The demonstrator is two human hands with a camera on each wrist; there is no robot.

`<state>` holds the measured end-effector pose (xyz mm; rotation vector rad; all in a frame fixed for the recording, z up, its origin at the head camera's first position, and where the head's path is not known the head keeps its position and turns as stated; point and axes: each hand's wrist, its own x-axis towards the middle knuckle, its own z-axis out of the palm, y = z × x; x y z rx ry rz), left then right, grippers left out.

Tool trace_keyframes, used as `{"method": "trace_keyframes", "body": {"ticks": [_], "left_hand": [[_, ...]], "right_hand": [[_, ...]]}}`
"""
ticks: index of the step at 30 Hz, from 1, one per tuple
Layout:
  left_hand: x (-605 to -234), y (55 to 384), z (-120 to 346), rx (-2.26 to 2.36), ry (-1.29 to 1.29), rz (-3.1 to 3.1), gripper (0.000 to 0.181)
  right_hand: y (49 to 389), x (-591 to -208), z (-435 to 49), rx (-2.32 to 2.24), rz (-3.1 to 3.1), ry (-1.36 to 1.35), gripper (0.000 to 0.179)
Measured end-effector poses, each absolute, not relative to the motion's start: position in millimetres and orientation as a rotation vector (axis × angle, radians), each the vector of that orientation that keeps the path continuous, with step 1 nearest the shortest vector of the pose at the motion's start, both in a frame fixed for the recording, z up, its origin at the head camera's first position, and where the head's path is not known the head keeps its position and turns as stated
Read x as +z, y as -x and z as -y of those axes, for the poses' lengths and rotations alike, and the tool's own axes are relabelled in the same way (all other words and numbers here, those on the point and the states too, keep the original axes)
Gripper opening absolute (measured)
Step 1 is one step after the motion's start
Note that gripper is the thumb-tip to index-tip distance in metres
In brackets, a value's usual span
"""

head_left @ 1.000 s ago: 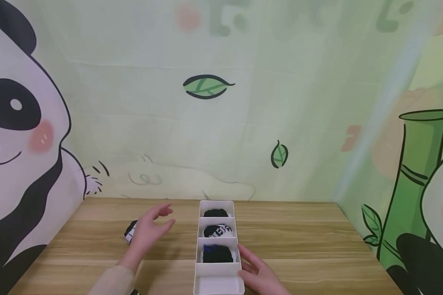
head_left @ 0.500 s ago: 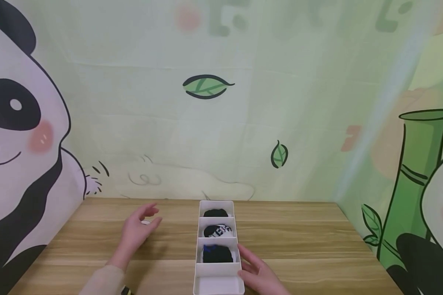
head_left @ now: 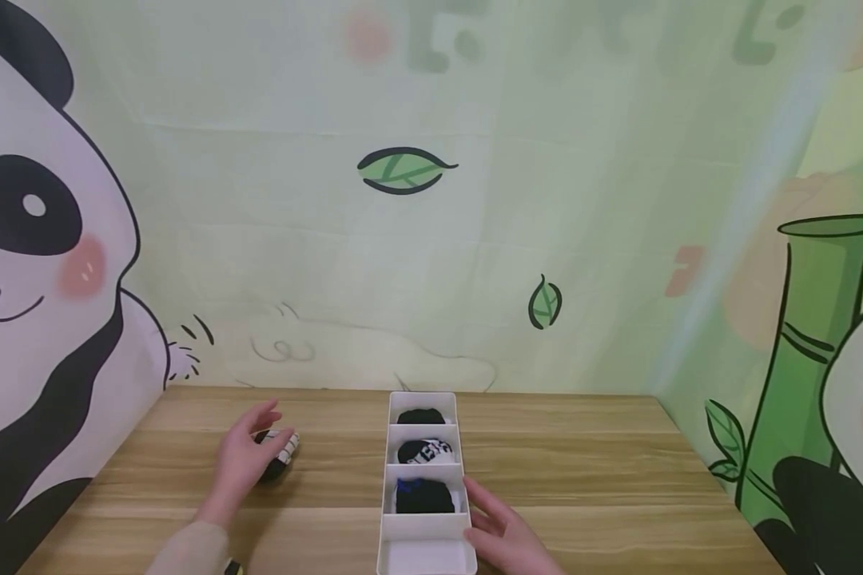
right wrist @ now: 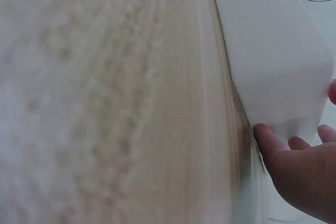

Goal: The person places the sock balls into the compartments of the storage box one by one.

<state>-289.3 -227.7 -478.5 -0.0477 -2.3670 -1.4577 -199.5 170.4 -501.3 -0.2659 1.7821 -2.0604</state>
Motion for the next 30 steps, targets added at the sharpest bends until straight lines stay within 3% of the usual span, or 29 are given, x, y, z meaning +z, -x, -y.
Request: {"method": "trace_keyframes", "body": {"ticks": [17,30], "left_hand": [[-491,294,238,-1.235,-0.035,2.610,0.083],[-498,293,239,-1.211,0.030,2.671,0.086]], "right_hand": [[199,-499,-170,-2.060,-1.756,0.203,0.077],[197,-498,-169,-2.096,-1.738,0.282,0.076]]}}
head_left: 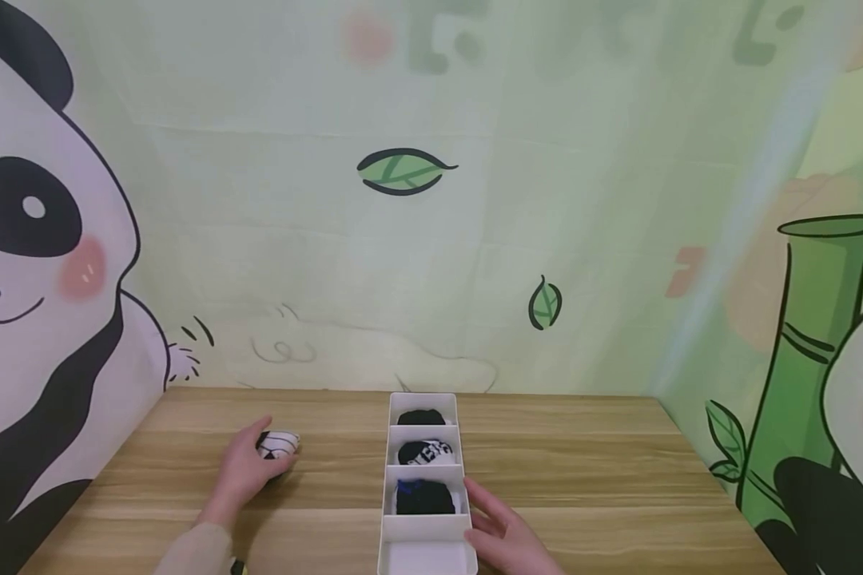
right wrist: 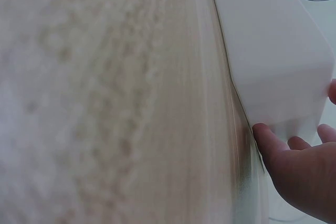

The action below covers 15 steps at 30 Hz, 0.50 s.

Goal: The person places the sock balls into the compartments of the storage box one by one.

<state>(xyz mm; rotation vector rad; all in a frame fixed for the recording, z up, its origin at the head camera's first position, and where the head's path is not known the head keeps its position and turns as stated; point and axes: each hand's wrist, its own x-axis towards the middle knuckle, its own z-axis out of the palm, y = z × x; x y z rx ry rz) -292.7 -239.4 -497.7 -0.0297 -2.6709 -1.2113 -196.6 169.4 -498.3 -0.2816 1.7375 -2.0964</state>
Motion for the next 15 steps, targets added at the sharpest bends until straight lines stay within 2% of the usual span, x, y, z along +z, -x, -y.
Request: {"method": "trace_keyframes", "body": {"ticks": [7,15], "left_hand": [[-498.3,292.0,240.3,-1.220,0.060,2.705,0.082],[-503.7,293.3,243.1,-1.206,0.085,2.703,0.070]], "right_hand": [[197.2,-499.9,-169.3,-2.100,-1.742,0.295,0.076],[197.0,-500.5,-168.5,-2.111,-1.732,0.274,0.076]]}}
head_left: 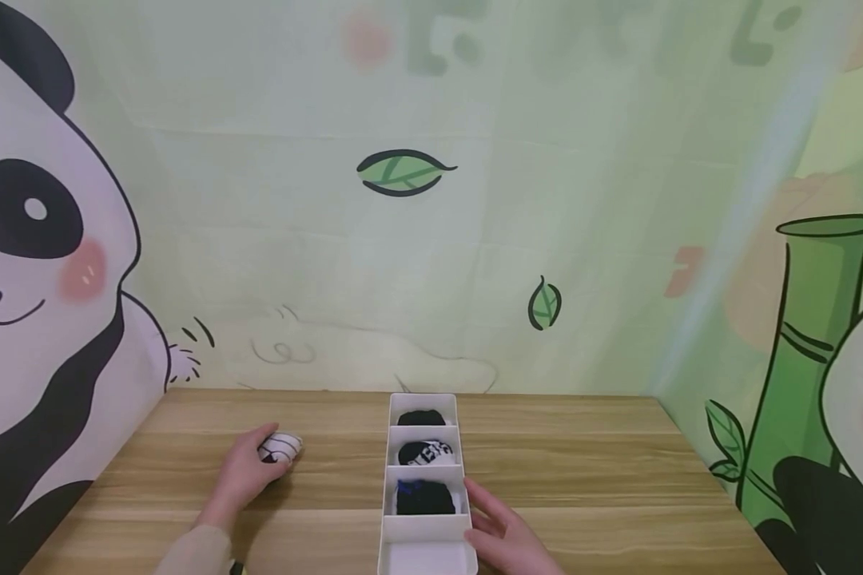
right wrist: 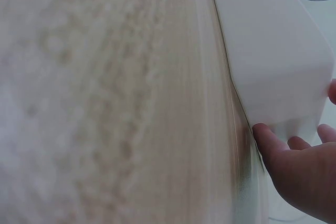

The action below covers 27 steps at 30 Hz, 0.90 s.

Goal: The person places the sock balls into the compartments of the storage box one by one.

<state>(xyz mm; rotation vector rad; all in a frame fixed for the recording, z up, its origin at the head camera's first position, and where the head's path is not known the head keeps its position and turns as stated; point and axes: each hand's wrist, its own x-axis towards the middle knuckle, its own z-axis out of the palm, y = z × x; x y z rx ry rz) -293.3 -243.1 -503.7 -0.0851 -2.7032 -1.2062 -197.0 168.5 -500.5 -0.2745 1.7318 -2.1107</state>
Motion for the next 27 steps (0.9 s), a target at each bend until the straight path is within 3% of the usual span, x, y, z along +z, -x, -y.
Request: {"method": "trace_keyframes", "body": {"ticks": [27], "left_hand": [[-472,278,201,-1.378,0.248,2.601,0.056]], "right_hand": [[199,-502,-169,-2.055,-1.836,0.296,0.074]]}}
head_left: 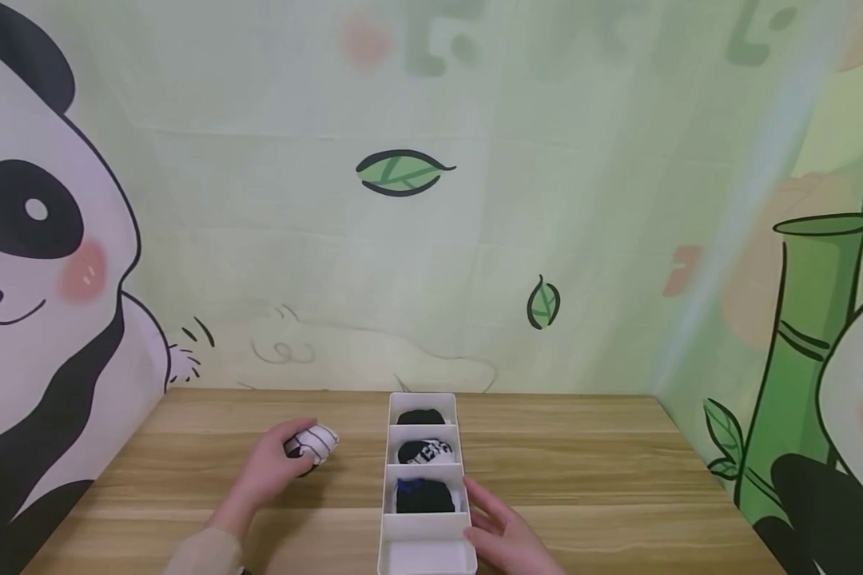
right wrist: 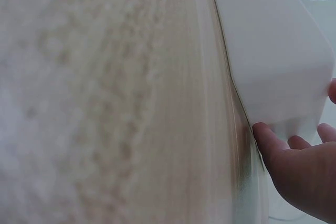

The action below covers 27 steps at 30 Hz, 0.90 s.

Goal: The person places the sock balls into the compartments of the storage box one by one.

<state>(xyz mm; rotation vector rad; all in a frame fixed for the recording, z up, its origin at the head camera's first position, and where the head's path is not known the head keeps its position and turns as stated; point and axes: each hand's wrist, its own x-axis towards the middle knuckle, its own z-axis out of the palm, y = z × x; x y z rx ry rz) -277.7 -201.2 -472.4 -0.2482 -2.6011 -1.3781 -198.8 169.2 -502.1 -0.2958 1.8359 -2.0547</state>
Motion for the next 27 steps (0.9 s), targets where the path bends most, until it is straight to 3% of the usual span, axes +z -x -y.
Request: {"method": "trace_keyframes", "body": {"ticks": [27], "left_hand": [[-447,224,127,-1.609,0.768,2.431,0.051]], "right_hand": [[201,-504,-171,-2.059,-1.800,0.328,0.073]]}}
